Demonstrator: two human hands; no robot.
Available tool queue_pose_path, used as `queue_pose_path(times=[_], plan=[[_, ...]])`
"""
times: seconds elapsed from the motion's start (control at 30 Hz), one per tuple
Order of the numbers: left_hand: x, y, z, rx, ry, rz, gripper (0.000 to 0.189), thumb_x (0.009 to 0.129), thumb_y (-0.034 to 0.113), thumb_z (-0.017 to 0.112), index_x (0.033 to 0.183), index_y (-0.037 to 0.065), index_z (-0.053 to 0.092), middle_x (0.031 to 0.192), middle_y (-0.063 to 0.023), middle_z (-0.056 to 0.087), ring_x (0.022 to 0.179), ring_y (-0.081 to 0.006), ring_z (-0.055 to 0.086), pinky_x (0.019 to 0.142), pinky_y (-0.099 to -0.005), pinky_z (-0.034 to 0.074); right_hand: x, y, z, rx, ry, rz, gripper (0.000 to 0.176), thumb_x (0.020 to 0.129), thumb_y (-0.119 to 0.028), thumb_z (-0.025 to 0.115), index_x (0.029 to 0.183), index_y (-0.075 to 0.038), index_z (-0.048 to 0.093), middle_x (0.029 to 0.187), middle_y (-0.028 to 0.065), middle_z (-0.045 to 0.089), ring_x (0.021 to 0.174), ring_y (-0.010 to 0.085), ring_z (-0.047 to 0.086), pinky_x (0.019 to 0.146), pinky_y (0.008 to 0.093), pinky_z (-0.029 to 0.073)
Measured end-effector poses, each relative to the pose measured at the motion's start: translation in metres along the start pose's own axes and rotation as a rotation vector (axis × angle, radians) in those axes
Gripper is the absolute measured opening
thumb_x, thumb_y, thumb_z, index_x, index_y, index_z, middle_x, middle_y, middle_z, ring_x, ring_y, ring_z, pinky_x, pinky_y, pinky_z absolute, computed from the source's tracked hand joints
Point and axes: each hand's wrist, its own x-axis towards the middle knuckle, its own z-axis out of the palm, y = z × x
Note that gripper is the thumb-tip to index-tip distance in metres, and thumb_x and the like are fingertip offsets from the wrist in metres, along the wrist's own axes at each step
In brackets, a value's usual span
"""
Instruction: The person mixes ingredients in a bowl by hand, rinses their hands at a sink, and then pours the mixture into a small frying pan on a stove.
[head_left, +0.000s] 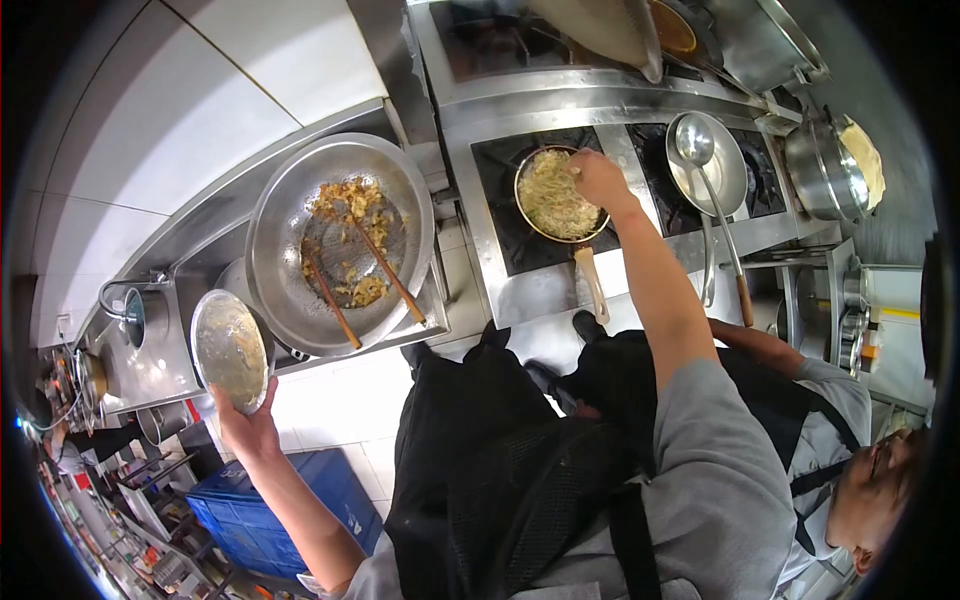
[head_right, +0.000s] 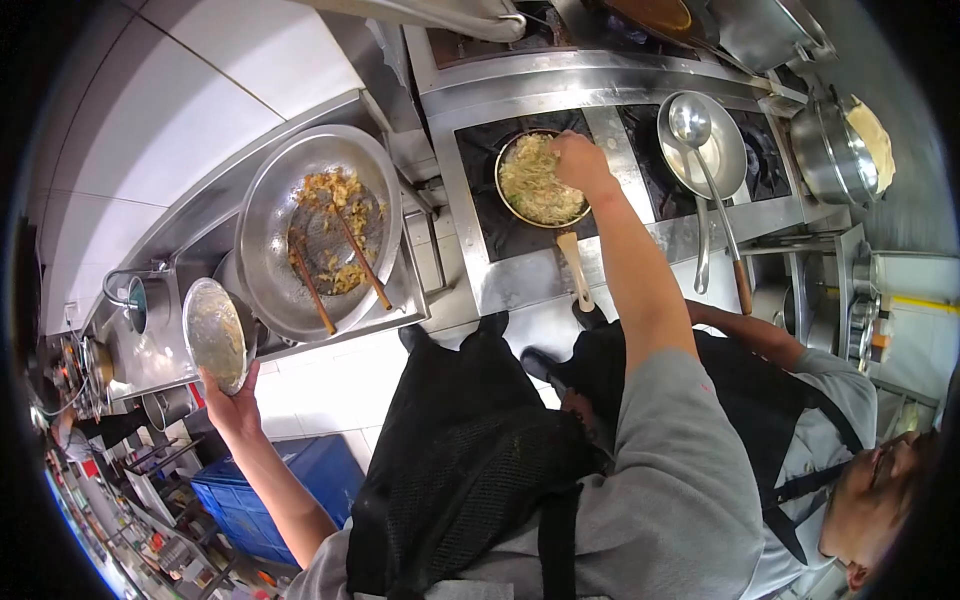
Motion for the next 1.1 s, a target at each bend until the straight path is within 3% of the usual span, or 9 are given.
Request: queue_pose_path(times=[0.03,0.1,0.27,0.33,0.47,0.73,0.83,0.93,1.1], plan=[[0.001,-0.001,-0.004,0.004,-0.012,-0.008,0.055,0.113,0.036,0.047,0.156,0.005,0.038,0.157,-0.0172,0.045,0.138,-0.0365,0.052,0.102,-0.064,0.054,0.001,0.005,0.012,-0.003,-0.002,-0.003,0.042,0.08,0.001,0.059,0.114,-0.014,0.078,0.121,0.0135,0.071,0.113,0.0377,0.066,0.097,0.0448,0.054],[0.003,-0.001,-0.009,0.008,-0.029,-0.017,0.054,0.112,0.036,0.047,0.156,0.005,0.039,0.156,-0.0171,0.045,0.137,-0.0365,0.052,0.102,-0.0635,0.055,0.0,0.012,0.035,0.215,0.002,-0.312,0.04,0.081,0.0,0.06,0.114,-0.014,0.078,0.117,0.0141,0.071,0.111,0.0373,0.067,0.096,0.0443,0.054],[0.004,-0.003,-0.031,0.006,0.006,0.002,0.053,0.112,0.035,0.048,0.156,0.005,0.04,0.155,-0.0167,0.047,0.136,-0.0346,0.054,0.098,-0.0599,0.058,-0.014,0.041,0.002,0.02,0.063,-0.019,0.028,0.084,-0.007,0.061,0.104,-0.015,0.079,0.115,0.0131,0.072,0.107,0.0371,0.069,0.09,0.0467,0.057],[0.0,-0.004,-0.031,0.008,0.037,0.006,0.053,0.113,0.035,0.047,0.156,0.005,0.04,0.154,-0.0167,0.048,0.135,-0.0343,0.055,0.097,-0.0595,0.059,-0.026,0.045,0.01,-0.278,-0.317,-0.037,0.024,0.084,-0.015,0.066,0.103,-0.014,0.08,0.115,0.0129,0.073,0.11,0.0367,0.069,0.093,0.047,0.058],[0.001,-0.007,-0.048,-0.008,0.062,-0.015,0.053,0.113,0.035,0.046,0.156,0.005,0.04,0.154,-0.0168,0.048,0.135,-0.0348,0.055,0.097,-0.0604,0.06,-0.03,0.039,0.001,-0.476,-0.232,-0.066,0.021,0.082,-0.013,0.064,0.096,-0.008,0.078,0.113,0.0149,0.073,0.108,0.0341,0.07,0.089,0.045,0.06],[0.001,-0.001,-0.047,0.002,0.021,-0.013,0.052,0.112,0.033,0.048,0.156,0.006,0.04,0.155,-0.0172,0.047,0.136,-0.0353,0.054,0.098,-0.0613,0.059,-0.034,0.024,0.013,-0.42,-0.239,0.076,0.026,0.082,-0.023,0.068,0.104,-0.012,0.076,0.113,0.0174,0.074,0.108,0.033,0.071,0.09,0.0462,0.059],[0.01,0.005,-0.052,-0.017,-0.023,-0.001,0.052,0.112,0.033,0.049,0.156,0.006,0.04,0.156,-0.0175,0.046,0.137,-0.0356,0.053,0.098,-0.0618,0.058,-0.034,0.036,-0.008,-0.057,-0.025,0.146,0.036,0.082,-0.02,0.069,0.117,-0.01,0.075,0.11,0.0227,0.072,0.108,0.0402,0.069,0.097,0.0465,0.054],[0.017,0.009,-0.06,-0.01,0.003,0.004,0.053,0.112,0.034,0.049,0.156,0.006,0.039,0.157,-0.0175,0.046,0.137,-0.0362,0.053,0.098,-0.0626,0.057,-0.041,0.038,-0.018,0.167,0.061,0.077,0.041,0.082,-0.013,0.068,0.123,-0.012,0.074,0.111,0.0238,0.072,0.109,0.0402,0.068,0.099,0.0466,0.053],[0.021,0.01,-0.075,-0.014,0.02,-0.018,0.053,0.112,0.034,0.049,0.157,0.007,0.039,0.158,-0.0174,0.043,0.14,-0.037,0.05,0.099,-0.0635,0.057,-0.052,0.025,0.004,0.08,0.153,0.157,0.037,0.082,-0.009,0.064,0.116,-0.013,0.077,0.111,0.0218,0.073,0.103,0.0422,0.069,0.093,0.0473,0.055]])
